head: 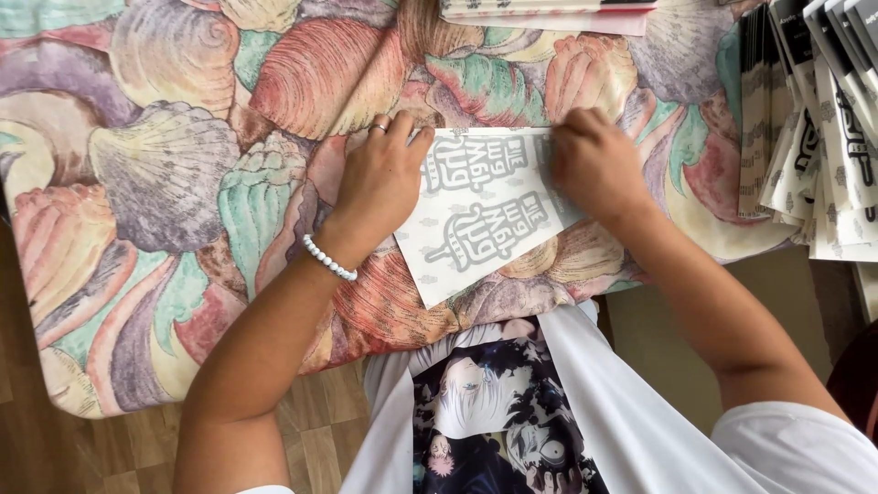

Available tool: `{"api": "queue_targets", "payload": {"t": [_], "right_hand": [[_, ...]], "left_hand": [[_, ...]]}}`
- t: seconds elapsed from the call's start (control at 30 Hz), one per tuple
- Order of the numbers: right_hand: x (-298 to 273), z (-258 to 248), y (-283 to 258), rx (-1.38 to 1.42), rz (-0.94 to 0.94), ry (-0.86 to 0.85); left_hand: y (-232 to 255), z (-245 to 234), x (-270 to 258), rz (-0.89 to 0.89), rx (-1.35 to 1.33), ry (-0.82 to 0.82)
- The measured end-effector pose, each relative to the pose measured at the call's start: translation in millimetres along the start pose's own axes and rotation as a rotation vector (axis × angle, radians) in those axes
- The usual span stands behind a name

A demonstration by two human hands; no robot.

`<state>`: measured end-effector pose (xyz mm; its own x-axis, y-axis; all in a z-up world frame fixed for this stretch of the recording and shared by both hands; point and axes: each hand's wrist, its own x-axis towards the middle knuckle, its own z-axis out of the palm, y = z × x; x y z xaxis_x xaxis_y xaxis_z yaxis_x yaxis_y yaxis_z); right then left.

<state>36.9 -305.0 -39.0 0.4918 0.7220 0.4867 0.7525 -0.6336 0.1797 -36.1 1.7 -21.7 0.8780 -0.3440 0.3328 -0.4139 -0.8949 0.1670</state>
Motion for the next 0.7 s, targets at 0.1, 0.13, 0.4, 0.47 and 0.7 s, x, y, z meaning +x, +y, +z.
{"api": "queue_targets", "payload": {"t": [0.1, 0.13, 0.4, 0.47, 0.7], "right_hand": [[-16, -4, 16, -0.044, 0.060, 0.003], [-17, 0, 15, -0.088, 0.071, 0.008], [70, 25, -87, 0.168, -0.035, 0.092], [80, 30, -100, 0.058, -0.074, 0.116], [3, 7, -11, 0.136, 0.053, 0.034]], "left_hand": [[0, -6, 2, 0.052, 0.045, -0.013], [2, -7, 2, 0.058, 0.067, -0.015], [9, -1, 3, 0.067, 0.148, 0.001], [7, 2, 3, 0.041, 0.115, 0.028], [4, 0, 4, 0.061, 0.140, 0.007]]}}
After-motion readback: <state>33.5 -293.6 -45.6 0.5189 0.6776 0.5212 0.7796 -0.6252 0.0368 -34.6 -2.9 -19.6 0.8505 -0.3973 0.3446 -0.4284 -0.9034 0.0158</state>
